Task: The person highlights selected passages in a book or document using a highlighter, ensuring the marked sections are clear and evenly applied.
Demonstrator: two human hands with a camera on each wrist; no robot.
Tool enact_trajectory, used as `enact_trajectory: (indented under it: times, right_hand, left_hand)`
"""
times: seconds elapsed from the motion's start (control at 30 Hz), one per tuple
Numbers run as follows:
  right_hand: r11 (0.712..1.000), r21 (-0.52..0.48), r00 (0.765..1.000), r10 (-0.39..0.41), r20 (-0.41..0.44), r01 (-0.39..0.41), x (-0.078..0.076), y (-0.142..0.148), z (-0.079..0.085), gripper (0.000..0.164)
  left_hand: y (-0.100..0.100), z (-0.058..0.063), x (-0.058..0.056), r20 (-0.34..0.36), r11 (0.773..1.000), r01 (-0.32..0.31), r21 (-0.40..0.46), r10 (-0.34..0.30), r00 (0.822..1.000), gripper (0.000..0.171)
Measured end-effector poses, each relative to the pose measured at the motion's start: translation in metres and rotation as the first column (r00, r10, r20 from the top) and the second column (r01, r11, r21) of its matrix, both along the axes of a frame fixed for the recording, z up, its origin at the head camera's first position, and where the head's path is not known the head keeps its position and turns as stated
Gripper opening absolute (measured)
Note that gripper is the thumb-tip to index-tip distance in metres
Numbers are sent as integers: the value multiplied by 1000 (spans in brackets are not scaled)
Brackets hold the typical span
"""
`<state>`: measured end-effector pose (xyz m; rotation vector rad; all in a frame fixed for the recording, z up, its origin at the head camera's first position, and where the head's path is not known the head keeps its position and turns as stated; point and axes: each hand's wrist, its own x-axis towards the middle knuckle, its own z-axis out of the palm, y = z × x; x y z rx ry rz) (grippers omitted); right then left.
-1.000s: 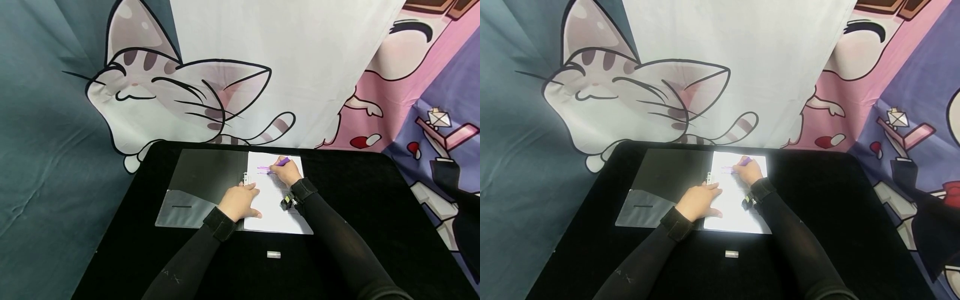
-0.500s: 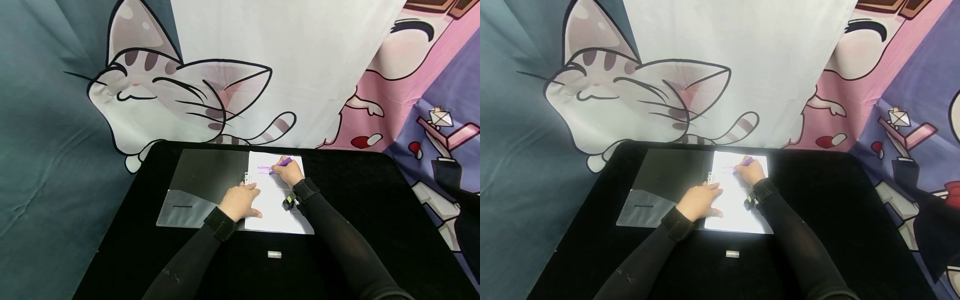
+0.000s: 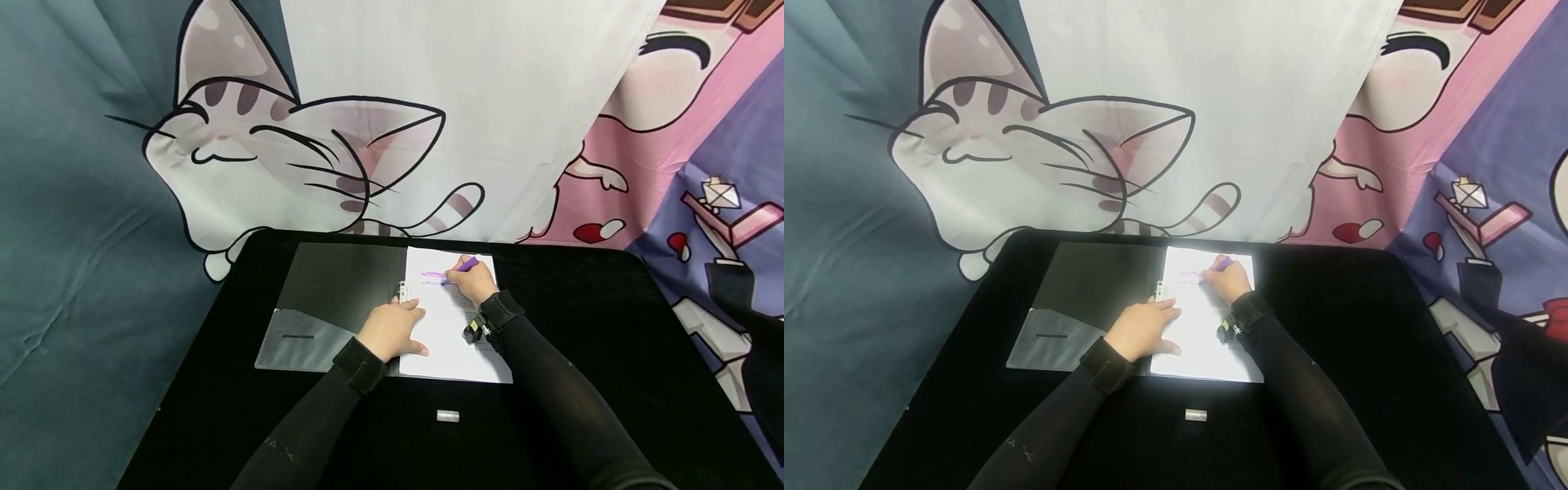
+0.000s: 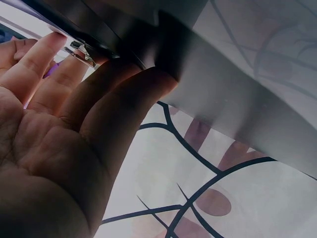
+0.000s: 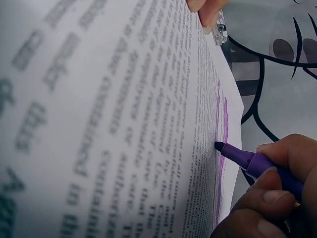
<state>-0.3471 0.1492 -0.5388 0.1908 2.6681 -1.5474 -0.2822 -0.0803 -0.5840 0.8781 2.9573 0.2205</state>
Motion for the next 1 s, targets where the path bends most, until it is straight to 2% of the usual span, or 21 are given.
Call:
enact_trajectory:
  times: [0.1, 0.2, 0.33, 0.4, 0.53, 0.67, 1.0]
  right_hand:
    - [1000, -3, 1000, 0, 0, 0, 1, 1, 0, 23]
    - [1000, 2, 1000, -1, 5, 1, 1, 2, 1, 23]
    - [1000, 21, 1000, -2, 12, 2, 1, 5, 1, 22]
    - [1000, 28, 1000, -1, 14, 1, 1, 6, 1, 22]
    - [1000, 31, 1000, 1, 10, -1, 0, 7, 1, 21]
    - [1000, 26, 1000, 5, 4, -5, 2, 7, 3, 20]
    - [1000, 17, 1000, 2, 31, -3, 5, 8, 8, 19]
  left_hand:
    - [1, 16, 7, 28, 1000, -6, -1, 6, 1000, 90]
    - [2, 19, 7, 17, 1000, -2, -19, 3, 1000, 89]
    - [1, 1, 0, 6, 1000, -1, 6, 1, 1000, 93]
    - [1, -5, -2, 7, 1000, -1, 0, 1, 1000, 95]
    - [0, -16, -8, -37, 1000, 7, -29, -9, 999, 98]
    - [0, -18, -9, -52, 999, 10, -39, -12, 999, 97]
    - [1, -19, -10, -29, 1000, 4, -24, -5, 1000, 95]
